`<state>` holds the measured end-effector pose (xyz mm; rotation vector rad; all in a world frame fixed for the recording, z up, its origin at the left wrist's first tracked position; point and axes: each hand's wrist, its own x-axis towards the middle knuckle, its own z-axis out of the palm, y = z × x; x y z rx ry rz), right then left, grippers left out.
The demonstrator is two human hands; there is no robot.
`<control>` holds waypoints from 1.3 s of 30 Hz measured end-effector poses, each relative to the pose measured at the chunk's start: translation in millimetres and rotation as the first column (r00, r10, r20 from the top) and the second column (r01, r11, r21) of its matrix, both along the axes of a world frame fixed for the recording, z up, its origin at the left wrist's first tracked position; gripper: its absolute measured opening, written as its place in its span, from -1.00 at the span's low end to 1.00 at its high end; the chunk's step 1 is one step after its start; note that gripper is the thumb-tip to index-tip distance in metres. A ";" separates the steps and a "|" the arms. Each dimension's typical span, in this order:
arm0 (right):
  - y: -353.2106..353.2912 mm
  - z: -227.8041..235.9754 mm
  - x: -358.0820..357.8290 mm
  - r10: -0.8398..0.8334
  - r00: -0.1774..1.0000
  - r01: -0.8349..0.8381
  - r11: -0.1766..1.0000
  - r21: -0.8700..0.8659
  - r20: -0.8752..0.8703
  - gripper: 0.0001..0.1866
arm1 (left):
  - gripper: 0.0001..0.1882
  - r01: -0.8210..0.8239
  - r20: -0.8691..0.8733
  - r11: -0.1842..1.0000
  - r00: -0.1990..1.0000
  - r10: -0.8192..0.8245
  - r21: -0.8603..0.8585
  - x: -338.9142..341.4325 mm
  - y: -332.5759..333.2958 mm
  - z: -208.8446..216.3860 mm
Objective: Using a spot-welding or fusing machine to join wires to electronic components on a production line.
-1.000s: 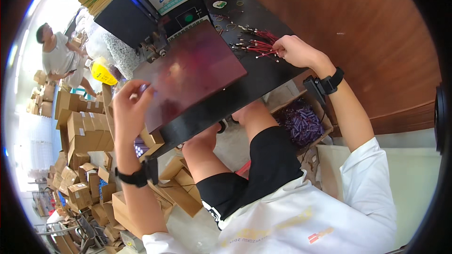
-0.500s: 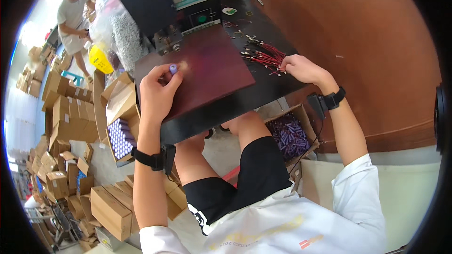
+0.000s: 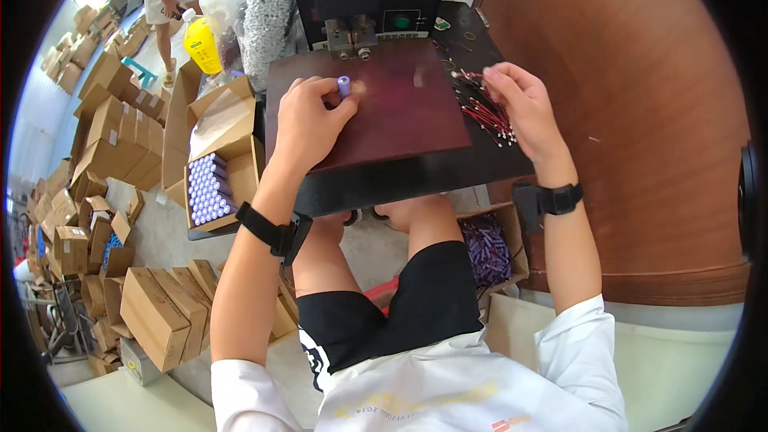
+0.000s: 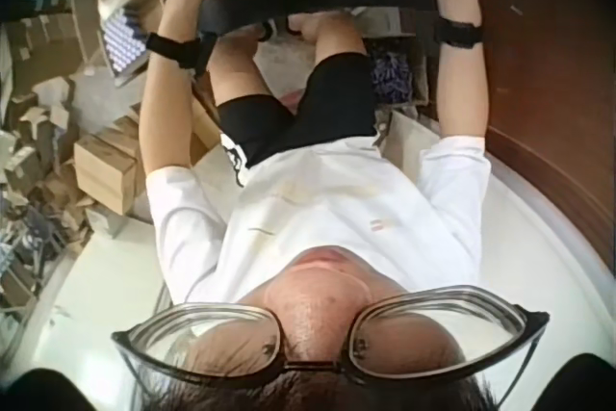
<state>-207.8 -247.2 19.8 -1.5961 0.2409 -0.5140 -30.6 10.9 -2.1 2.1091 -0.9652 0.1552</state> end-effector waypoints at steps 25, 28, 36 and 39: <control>44.5 -22.1 72.3 -0.063 0.994 0.093 0.909 -0.405 0.087 -0.70 | -0.71 0.019 0.115 1.000 0.993 -0.020 0.004 24.6 -21.6 -9.4; 43.3 -22.0 73.4 -0.062 0.994 0.095 0.907 -0.410 0.093 -0.69 | -0.70 0.023 0.117 1.000 0.993 -0.022 -0.005 25.6 -22.7 -10.6; 38.9 -26.4 74.4 -0.093 0.993 0.117 0.905 -0.409 0.080 -0.70 | -0.69 0.029 0.112 0.999 0.993 -0.030 0.014 23.1 -24.9 -10.2; 41.5 -26.7 77.0 -0.075 0.994 0.101 0.911 -0.400 0.080 -0.70 | -0.69 0.046 0.116 0.999 0.992 -0.044 -0.022 27.8 -22.5 -14.1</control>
